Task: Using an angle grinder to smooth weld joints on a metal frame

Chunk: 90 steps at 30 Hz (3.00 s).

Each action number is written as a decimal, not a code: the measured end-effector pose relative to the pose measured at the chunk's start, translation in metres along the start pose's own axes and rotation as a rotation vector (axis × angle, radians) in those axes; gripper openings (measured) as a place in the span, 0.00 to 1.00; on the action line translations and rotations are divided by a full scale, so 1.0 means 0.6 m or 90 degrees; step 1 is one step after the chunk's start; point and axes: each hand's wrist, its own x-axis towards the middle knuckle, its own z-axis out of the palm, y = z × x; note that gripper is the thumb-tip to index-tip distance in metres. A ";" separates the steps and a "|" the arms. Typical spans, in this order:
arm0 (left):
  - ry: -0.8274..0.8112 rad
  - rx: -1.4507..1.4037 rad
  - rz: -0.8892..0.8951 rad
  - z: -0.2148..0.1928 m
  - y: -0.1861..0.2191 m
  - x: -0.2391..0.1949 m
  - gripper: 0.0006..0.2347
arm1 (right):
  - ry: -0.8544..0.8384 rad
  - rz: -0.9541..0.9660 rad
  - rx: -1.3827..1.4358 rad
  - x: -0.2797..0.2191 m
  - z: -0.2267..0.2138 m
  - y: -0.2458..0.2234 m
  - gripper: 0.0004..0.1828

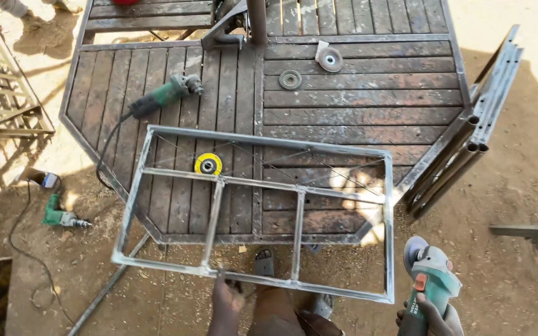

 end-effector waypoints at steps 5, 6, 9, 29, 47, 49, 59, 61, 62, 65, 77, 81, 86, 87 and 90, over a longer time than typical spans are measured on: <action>-0.036 -0.039 0.161 0.115 0.085 -0.229 0.08 | 0.083 -0.203 0.006 0.009 -0.119 0.021 0.22; -0.042 -0.024 0.237 0.134 0.103 -0.265 0.08 | 0.106 -0.331 0.038 0.036 -0.147 0.046 0.22; -0.068 -0.056 0.371 0.199 0.161 -0.347 0.03 | 0.256 -0.450 -0.007 0.011 -0.166 0.059 0.17; -0.631 0.588 0.869 0.541 0.333 -0.819 0.07 | 0.135 -0.172 0.137 0.012 -0.237 0.073 0.23; -0.618 1.382 1.005 0.773 0.098 -0.614 0.14 | -0.027 -0.064 0.056 -0.036 0.015 0.142 0.27; -0.668 1.353 0.991 0.766 0.138 -0.593 0.16 | -0.051 -0.075 0.011 -0.025 0.044 0.148 0.28; -0.513 1.197 1.240 0.708 0.339 -0.437 0.26 | -0.235 -0.264 -0.704 0.000 0.301 0.143 0.35; -0.472 1.201 1.218 0.711 0.346 -0.420 0.26 | -0.274 -0.278 -0.728 -0.008 0.335 0.149 0.37; -0.473 1.176 1.242 0.715 0.349 -0.411 0.28 | -0.308 -0.307 -0.750 -0.005 0.345 0.155 0.35; -0.494 1.142 1.272 0.722 0.342 -0.395 0.28 | -0.357 -0.334 -0.801 0.001 0.351 0.171 0.34; -0.476 1.111 1.341 0.721 0.325 -0.399 0.27 | -0.317 -0.353 -0.877 -0.004 0.359 0.156 0.31; -0.509 1.061 1.362 0.720 0.321 -0.399 0.27 | -0.336 -0.349 -0.885 0.005 0.357 0.153 0.36; -0.491 1.083 1.353 0.711 0.321 -0.407 0.27 | -0.310 -0.325 -0.881 -0.017 0.363 0.143 0.29; -0.494 1.063 1.363 0.713 0.317 -0.409 0.26 | -0.318 -0.316 -0.892 -0.017 0.363 0.138 0.29; -0.501 1.064 1.349 0.705 0.315 -0.417 0.26 | -0.309 -0.352 -0.857 0.003 0.358 0.151 0.29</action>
